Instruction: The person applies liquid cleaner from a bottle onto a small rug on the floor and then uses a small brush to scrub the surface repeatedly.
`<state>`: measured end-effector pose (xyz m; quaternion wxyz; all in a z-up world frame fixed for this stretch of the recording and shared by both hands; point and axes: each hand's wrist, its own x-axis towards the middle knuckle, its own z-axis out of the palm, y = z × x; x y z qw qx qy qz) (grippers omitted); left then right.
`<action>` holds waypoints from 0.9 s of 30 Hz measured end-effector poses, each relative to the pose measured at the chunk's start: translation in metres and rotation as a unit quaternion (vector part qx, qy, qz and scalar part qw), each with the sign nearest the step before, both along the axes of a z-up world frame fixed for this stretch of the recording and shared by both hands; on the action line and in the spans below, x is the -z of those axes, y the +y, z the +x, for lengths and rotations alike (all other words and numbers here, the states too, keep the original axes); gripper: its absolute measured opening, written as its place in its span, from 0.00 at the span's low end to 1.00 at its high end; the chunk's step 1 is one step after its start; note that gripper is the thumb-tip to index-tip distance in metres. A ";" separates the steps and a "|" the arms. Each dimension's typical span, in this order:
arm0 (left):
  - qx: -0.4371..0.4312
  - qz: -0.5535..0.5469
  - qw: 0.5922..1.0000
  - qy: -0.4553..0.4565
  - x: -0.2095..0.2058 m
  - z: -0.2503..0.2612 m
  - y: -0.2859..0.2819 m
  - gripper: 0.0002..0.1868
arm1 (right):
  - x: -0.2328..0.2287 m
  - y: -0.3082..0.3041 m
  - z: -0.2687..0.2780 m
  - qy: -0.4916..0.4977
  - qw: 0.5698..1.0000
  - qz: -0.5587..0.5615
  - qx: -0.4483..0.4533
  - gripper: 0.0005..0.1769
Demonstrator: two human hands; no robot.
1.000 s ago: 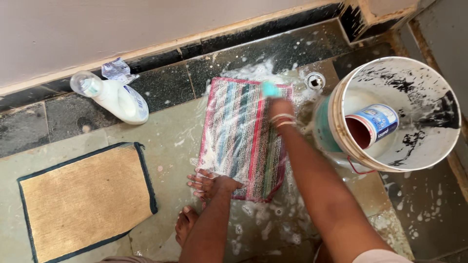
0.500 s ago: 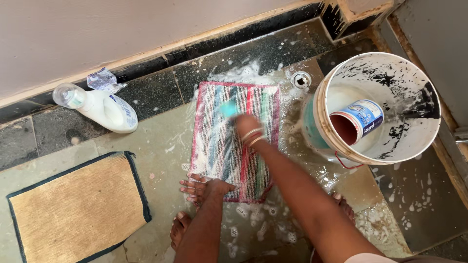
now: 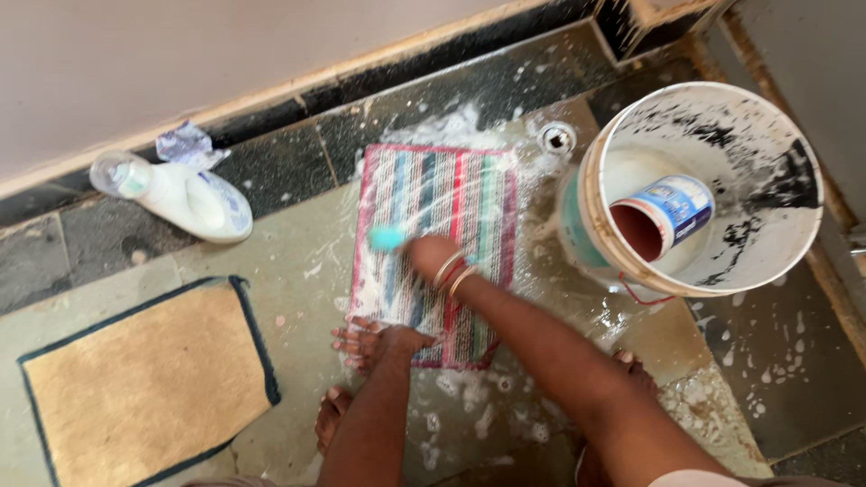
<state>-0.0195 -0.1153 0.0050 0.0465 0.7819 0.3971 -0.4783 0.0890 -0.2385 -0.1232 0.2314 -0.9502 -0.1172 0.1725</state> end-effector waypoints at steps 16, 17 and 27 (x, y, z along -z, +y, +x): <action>0.003 0.003 1.000 0.020 0.004 0.004 0.000 0.96 | -0.040 0.007 -0.035 0.029 0.998 -0.046 -0.015 0.14; -0.001 0.005 1.000 0.012 0.003 0.004 0.001 0.96 | -0.050 0.019 -0.043 0.093 0.993 -0.034 -0.060 0.19; 0.000 -0.014 1.000 0.028 0.019 0.004 0.006 0.94 | 0.047 -0.198 0.043 -0.054 0.960 -0.069 0.266 0.18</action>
